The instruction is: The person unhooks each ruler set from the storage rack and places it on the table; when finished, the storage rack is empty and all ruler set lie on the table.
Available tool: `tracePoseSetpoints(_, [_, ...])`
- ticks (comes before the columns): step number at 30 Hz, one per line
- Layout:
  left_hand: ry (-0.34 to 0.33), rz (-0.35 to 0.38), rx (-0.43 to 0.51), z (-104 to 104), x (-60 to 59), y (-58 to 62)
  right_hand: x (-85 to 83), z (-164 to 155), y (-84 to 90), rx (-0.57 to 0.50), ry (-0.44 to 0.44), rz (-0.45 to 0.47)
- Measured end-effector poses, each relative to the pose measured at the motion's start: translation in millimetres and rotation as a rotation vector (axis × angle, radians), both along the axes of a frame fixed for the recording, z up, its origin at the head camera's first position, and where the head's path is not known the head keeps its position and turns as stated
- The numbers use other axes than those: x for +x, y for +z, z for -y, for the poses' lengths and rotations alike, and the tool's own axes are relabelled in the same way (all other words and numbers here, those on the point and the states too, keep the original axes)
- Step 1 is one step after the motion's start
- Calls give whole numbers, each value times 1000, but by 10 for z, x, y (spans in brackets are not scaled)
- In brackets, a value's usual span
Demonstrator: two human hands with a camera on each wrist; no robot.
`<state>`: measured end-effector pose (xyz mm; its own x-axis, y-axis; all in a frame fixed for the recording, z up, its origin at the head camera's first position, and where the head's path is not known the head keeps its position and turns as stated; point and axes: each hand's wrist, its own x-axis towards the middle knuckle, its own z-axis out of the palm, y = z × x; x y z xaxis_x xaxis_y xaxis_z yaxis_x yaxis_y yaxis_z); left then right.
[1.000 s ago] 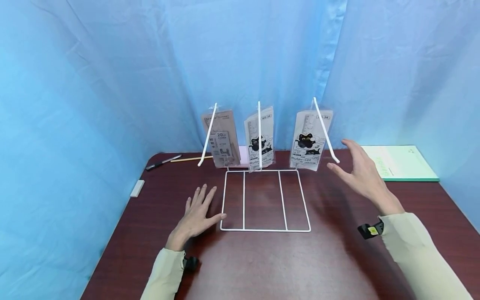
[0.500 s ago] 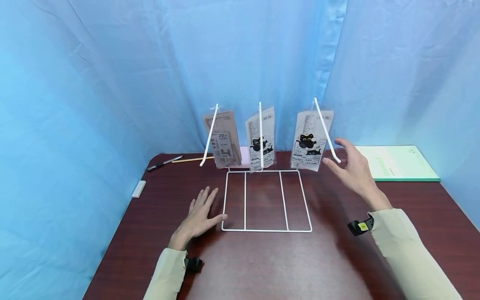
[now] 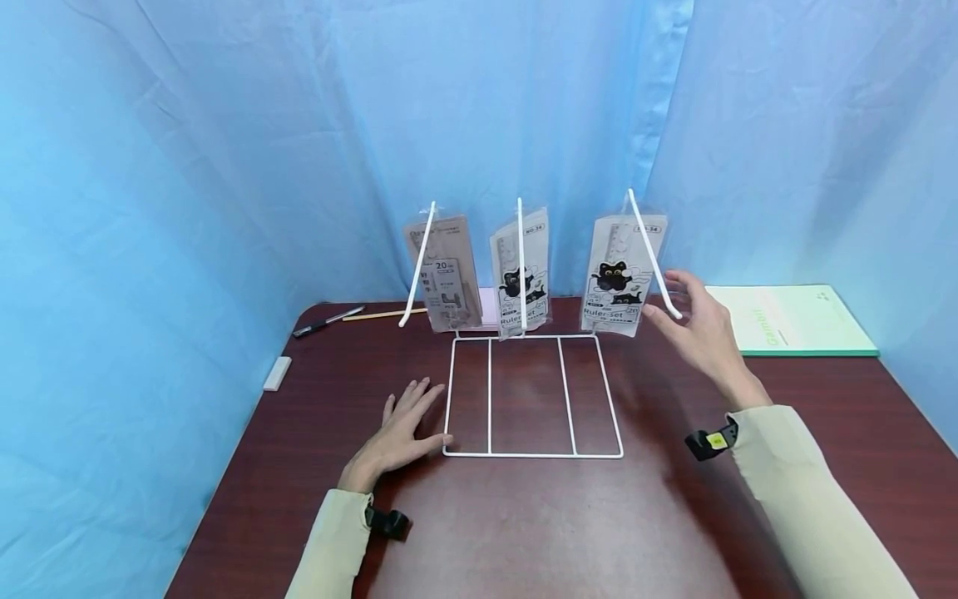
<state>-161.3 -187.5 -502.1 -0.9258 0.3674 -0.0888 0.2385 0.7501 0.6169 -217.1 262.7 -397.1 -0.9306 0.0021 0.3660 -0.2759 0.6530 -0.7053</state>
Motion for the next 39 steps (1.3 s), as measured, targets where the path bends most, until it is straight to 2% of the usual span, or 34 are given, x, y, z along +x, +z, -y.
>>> tracePoseSetpoints(3, [-21, -8, -7, 13, -2, -22, -18, 9, -20, -4, -6, -2])
tracePoseSetpoints(8, [-48, -62, -41, 32, 14, -44, -50, 25, -52, -4, -15, -3])
tracePoseSetpoints(13, [-49, -97, -62, 52, 40, -73, -97, 49, -93, 4, -20, 4])
tracePoseSetpoints(17, [-48, -96, -69, 57, 51, -75, -114, 63, -124, 2, -21, 12])
tracePoseSetpoints(24, [-59, -53, -105, 53, 60, -46, -112, 68, -182, -23, -33, 42])
tracePoseSetpoints(30, [-64, -53, -91, 34, 53, -45, -127, 92, -263, -89, -35, 37])
tracePoseSetpoints(39, [-69, -49, -75, 11, 41, -39, -148, 130, -317, -111, -65, 24])
